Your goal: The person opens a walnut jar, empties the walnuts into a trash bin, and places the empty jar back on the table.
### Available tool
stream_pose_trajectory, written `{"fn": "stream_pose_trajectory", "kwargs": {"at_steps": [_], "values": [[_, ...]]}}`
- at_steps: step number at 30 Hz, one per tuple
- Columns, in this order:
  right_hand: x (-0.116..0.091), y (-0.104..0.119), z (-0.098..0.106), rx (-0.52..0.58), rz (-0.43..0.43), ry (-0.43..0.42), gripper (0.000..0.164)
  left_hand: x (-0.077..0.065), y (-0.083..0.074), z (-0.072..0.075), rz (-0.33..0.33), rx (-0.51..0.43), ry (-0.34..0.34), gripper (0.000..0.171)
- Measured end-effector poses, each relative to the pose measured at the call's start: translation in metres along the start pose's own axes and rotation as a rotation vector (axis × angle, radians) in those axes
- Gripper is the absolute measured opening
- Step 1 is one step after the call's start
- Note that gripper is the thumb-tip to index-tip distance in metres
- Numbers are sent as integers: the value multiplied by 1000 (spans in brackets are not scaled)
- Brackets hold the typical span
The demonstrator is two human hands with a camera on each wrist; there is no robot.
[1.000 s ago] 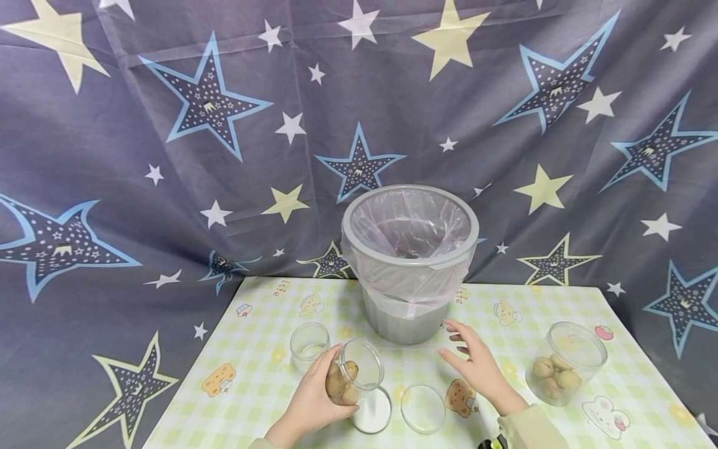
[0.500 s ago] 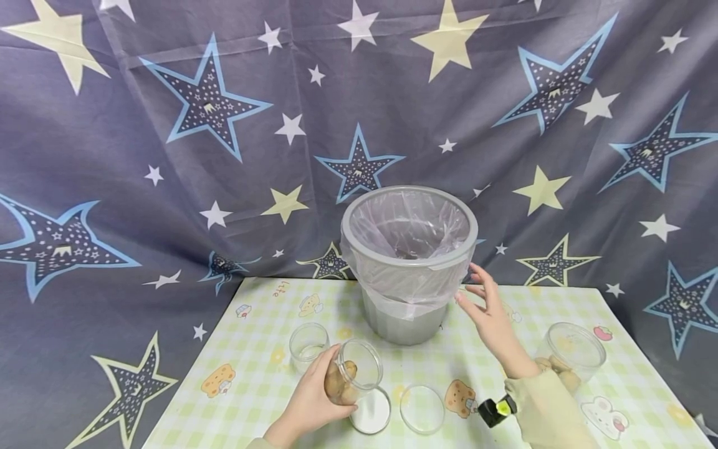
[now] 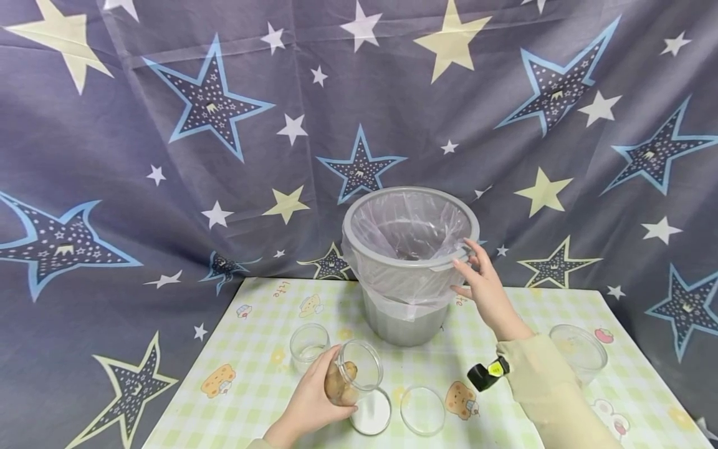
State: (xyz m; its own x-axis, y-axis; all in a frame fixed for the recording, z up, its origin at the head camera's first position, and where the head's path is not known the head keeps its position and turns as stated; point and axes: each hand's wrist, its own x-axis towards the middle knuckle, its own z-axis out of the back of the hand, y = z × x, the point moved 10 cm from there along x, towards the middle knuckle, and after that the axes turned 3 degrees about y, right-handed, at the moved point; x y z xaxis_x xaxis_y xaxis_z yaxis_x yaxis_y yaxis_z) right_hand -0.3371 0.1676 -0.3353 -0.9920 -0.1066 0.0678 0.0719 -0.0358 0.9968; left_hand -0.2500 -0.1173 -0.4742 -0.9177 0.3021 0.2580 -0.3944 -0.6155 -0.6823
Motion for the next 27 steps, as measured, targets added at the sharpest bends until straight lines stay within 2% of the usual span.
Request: {"fn": "stream_pose_trajectory", "kwargs": {"at_steps": [8, 14, 21, 27], "values": [[9, -5, 3, 29, -18, -53, 64, 0, 0, 1, -3, 3, -13, 103], [14, -10, 4, 40, -35, -133, 59, 1, 0, 3, -2, -8, -23, 103], [15, -12, 4, 49, -8, -234, 57, 3, 0, 15, 2, 4, -74, 104], [14, -13, 4, 43, 3, -265, 56, 8, -2, 27, 20, 11, -108, 108]]}}
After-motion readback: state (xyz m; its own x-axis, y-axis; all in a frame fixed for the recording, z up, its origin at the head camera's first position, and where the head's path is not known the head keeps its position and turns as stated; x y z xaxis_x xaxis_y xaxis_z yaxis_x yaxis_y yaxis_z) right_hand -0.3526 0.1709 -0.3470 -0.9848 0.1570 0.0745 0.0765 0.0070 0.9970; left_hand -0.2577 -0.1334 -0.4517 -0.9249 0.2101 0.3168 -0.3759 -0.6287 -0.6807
